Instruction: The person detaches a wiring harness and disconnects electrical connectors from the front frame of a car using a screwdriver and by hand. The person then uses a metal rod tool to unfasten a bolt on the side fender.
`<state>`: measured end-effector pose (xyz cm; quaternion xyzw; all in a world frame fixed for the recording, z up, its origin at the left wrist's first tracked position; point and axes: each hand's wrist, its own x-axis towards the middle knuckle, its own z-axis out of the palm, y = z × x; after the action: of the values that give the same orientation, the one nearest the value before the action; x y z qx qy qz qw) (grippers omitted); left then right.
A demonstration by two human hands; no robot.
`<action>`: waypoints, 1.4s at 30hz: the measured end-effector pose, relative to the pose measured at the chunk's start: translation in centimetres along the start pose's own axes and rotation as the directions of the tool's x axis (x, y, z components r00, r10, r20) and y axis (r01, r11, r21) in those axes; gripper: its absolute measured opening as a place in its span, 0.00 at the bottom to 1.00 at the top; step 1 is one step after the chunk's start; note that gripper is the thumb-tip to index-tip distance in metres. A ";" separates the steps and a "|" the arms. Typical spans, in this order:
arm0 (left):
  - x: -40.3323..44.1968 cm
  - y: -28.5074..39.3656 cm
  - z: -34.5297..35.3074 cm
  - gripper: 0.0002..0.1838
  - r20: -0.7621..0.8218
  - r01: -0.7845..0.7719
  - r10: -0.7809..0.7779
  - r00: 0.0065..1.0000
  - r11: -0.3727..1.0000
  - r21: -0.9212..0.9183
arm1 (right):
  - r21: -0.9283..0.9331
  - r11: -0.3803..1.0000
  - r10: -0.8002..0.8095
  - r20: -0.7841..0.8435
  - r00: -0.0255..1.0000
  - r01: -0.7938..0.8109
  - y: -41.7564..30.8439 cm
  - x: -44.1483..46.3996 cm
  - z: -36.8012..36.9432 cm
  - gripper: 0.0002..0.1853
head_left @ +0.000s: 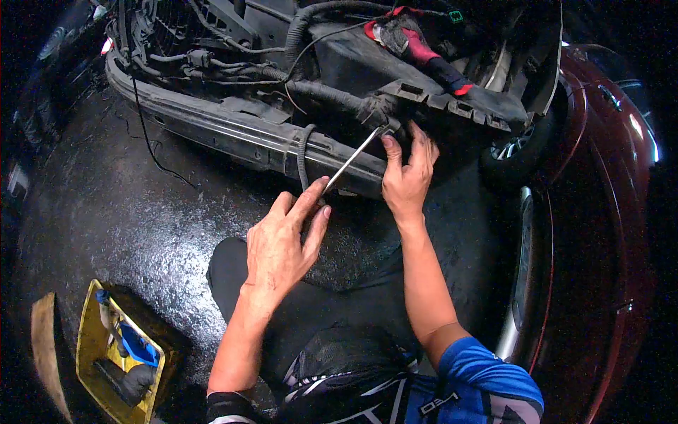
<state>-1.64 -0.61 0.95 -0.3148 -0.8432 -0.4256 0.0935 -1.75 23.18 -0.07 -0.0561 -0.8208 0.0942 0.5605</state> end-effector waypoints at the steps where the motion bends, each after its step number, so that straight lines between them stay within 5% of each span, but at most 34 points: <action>1: 0.0 -0.1 0.1 0.22 -0.015 -0.016 0.016 1.000 1.000 0.019 | 0.005 1.000 0.000 -0.001 1.000 0.000 0.0 0.0 0.0 0.23; 18: 1.1 -1.1 -0.8 0.24 -0.032 -0.151 0.161 0.987 0.968 0.202 | 0.014 1.000 0.002 -0.017 1.000 -0.002 0.1 0.3 0.1 0.23; 42: 1.4 -1.1 -0.9 0.27 -0.047 -0.184 0.194 0.980 0.969 0.167 | 0.007 1.000 -0.006 -0.021 1.000 0.006 0.1 0.4 0.1 0.23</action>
<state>-3.50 -1.17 1.42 -0.3716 -0.8377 -0.3547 0.1853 -1.94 23.31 0.22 -0.0526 -0.8149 0.0947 0.5694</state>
